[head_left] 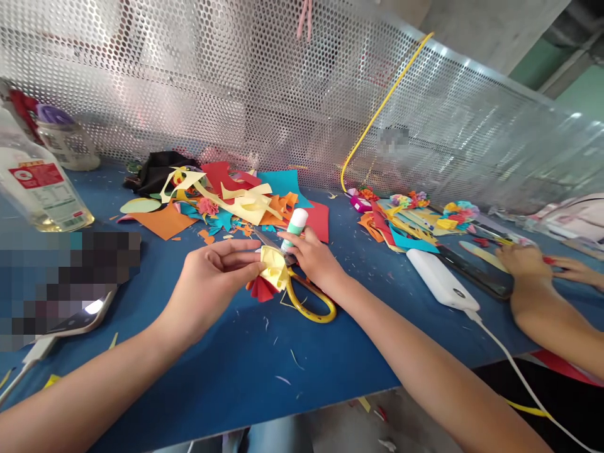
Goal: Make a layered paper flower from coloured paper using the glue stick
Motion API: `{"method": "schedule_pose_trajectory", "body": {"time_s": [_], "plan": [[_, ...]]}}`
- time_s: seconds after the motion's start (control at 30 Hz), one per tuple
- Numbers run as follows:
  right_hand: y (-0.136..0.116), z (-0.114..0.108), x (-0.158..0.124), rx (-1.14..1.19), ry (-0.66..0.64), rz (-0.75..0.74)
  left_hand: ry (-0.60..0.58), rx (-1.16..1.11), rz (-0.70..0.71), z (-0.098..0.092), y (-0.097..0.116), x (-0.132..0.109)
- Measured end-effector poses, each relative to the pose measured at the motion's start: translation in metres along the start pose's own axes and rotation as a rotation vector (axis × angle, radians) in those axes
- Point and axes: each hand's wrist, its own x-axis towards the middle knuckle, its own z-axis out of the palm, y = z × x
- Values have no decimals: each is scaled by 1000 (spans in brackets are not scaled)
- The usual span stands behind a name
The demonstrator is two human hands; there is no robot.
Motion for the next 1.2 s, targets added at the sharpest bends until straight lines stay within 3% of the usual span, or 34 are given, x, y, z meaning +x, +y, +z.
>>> {"method": "schedule_pose_trajectory", "body": {"time_s": [0.2,0.37,0.43,0.5,0.57,0.77,1.07,1.2], "plan": [[1,-5,-1,-91,-49,-33,25,29,18,-2,-1,1],[-6,-28,-14,-142,-103,-64,39,66,41,-3,-1,1],[-15,-41,-21,-38,-31,-84,18,82,49,-2,-1,1],[-27,-51,-25,204,157,-89,-19,101,59,-2,-2,-1],[-38,-55,-27,434,226,-127,-48,132,81,-1,-4,-3],[-51,-46,-26,616,42,-145,-53,236,128,-2,-10,-3],[-52,-47,-29,499,-47,-147,-84,561,110,0,-2,-7],[-52,-47,-30,474,-38,-175,-69,557,94,1,1,-8]]}}
